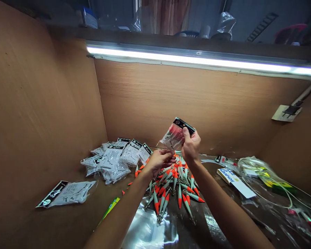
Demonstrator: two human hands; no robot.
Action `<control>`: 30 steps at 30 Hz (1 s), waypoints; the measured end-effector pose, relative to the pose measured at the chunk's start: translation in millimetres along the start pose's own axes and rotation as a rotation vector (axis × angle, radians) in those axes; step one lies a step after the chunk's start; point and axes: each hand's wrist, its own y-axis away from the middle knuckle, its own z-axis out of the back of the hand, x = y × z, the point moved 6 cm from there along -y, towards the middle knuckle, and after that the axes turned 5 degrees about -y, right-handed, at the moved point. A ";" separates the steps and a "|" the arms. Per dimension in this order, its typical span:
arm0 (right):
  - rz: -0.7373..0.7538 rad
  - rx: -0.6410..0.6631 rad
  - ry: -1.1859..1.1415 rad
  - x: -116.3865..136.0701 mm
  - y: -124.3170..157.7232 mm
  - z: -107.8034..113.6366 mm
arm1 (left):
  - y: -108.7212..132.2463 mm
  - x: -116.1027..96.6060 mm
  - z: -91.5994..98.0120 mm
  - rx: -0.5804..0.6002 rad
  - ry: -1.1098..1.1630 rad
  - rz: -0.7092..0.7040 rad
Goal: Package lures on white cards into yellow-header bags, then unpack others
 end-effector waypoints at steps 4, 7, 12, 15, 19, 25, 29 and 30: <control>-0.216 -0.116 -0.183 -12.6 -23.1 15.1 | -5.0 -0.5 -0.2 0.031 -0.076 -0.145; -0.278 -0.115 -0.189 -10.1 -34.9 20.2 | -9.2 4.4 5.1 0.067 -0.096 -0.157; 0.047 -0.071 -0.026 14.1 -33.5 20.0 | -13.6 -6.8 45.2 -0.138 -0.063 -0.162; 0.095 0.008 0.286 3.6 -24.4 15.8 | -7.9 -31.3 68.8 -0.311 -0.048 -0.269; 0.087 0.060 0.386 -9.3 -25.6 13.3 | 1.7 -54.8 75.6 -0.404 -0.183 -0.367; -0.049 0.176 0.174 -14.8 -27.7 -5.4 | 3.3 -54.0 50.5 -0.367 -0.416 -0.493; -0.333 0.461 0.178 -41.9 -18.2 -6.7 | 1.2 -52.3 34.1 -0.274 -0.498 -0.609; -0.371 0.527 0.317 -48.6 -19.9 2.4 | 1.9 -54.1 39.4 -0.319 -0.536 -0.615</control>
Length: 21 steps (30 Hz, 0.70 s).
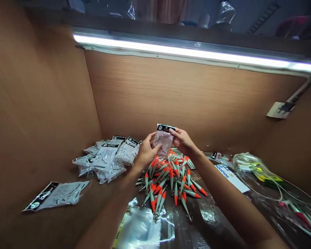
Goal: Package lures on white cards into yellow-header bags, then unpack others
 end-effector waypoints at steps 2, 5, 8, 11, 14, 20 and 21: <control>-0.116 0.025 0.337 -19.2 0.4 28.6 | -3.4 6.1 23.7 -0.112 -0.213 0.035; -0.236 0.005 0.612 -47.6 5.2 79.6 | -6.9 18.0 71.9 -0.213 -0.629 0.131; -0.360 0.071 0.805 -79.6 13.2 108.3 | -4.6 30.7 111.9 -0.247 -0.918 0.267; -0.444 0.183 0.951 -105.6 17.0 114.6 | -0.6 31.5 128.4 -0.301 -1.048 0.298; -0.476 0.283 1.062 -119.3 16.9 114.2 | -0.8 22.4 125.3 -0.332 -1.072 0.231; -0.423 0.281 1.280 -119.7 19.6 120.2 | -4.7 12.9 112.5 -0.315 -0.995 0.143; -0.401 0.267 1.314 -116.5 19.8 120.8 | -4.9 11.9 111.6 -0.313 -0.980 0.132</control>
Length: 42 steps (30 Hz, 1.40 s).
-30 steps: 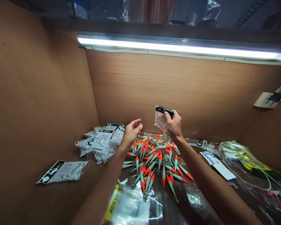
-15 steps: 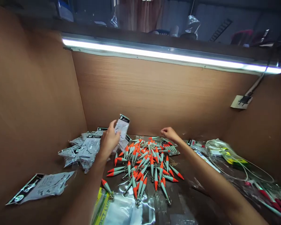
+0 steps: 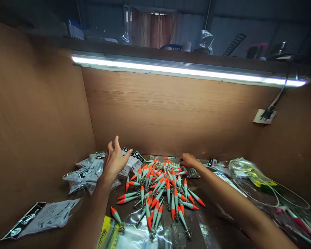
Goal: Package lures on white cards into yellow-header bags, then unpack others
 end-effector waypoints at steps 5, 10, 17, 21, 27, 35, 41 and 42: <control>0.063 -0.269 0.093 10.7 13.9 41.1 | 0.8 -16.2 7.7 -0.033 0.154 -0.058; 0.138 -0.604 0.089 35.0 44.3 96.4 | 18.6 -54.9 -21.6 0.452 0.775 0.108; 0.785 -1.020 -0.115 106.9 123.8 103.3 | 89.9 -108.9 -66.5 1.356 1.426 0.514; 0.933 -0.900 -0.191 133.9 150.3 76.0 | 88.5 -104.3 -77.7 1.161 1.515 0.550; 0.521 -0.634 -0.754 132.1 134.2 66.7 | 64.2 -95.2 -71.8 0.647 1.542 0.472; 0.458 -0.703 -0.772 137.3 129.6 75.5 | 59.3 -106.4 -49.3 0.481 1.476 0.294; 0.780 -0.694 -0.663 153.7 160.3 74.5 | 67.1 -98.2 -73.2 0.666 1.543 0.573; 0.788 -0.661 -0.673 154.1 159.9 74.5 | 67.3 -97.1 -74.8 0.680 1.548 0.590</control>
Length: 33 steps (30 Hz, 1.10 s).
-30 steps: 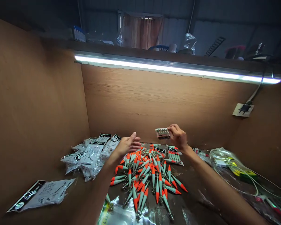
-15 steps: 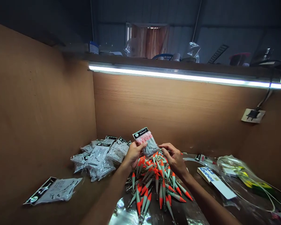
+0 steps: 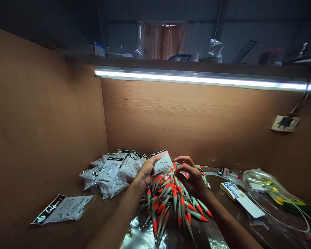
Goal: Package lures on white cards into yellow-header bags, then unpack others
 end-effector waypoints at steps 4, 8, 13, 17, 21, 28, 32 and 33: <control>-0.067 -0.020 -0.026 -6.9 -5.7 3.4 | 0.0 -2.6 2.4 -0.043 0.020 -0.030; 0.070 0.165 0.085 2.2 -4.1 -10.6 | 1.6 -7.3 2.6 -0.084 0.018 -0.102; 0.164 0.293 0.187 8.1 -0.2 -14.4 | -1.6 -3.3 8.5 -0.107 0.012 -0.124; 0.010 0.262 0.022 -10.5 -5.6 -0.7 | -2.1 -4.7 10.8 -0.172 -0.020 -0.245; -0.146 0.000 -0.126 -33.7 -14.0 17.6 | 3.7 -15.6 5.4 -0.191 -0.090 -0.392; -0.318 -0.081 -0.262 -51.1 -61.8 9.0 | 23.9 -37.8 -7.6 -0.186 -0.565 -0.601; -0.471 0.068 -0.472 -64.8 -87.1 -4.1 | 23.6 -28.8 -19.2 -0.041 -0.712 -0.605; -0.481 0.030 -0.479 -67.9 -90.5 -0.9 | 20.8 -26.5 -17.7 -0.034 -0.692 -0.585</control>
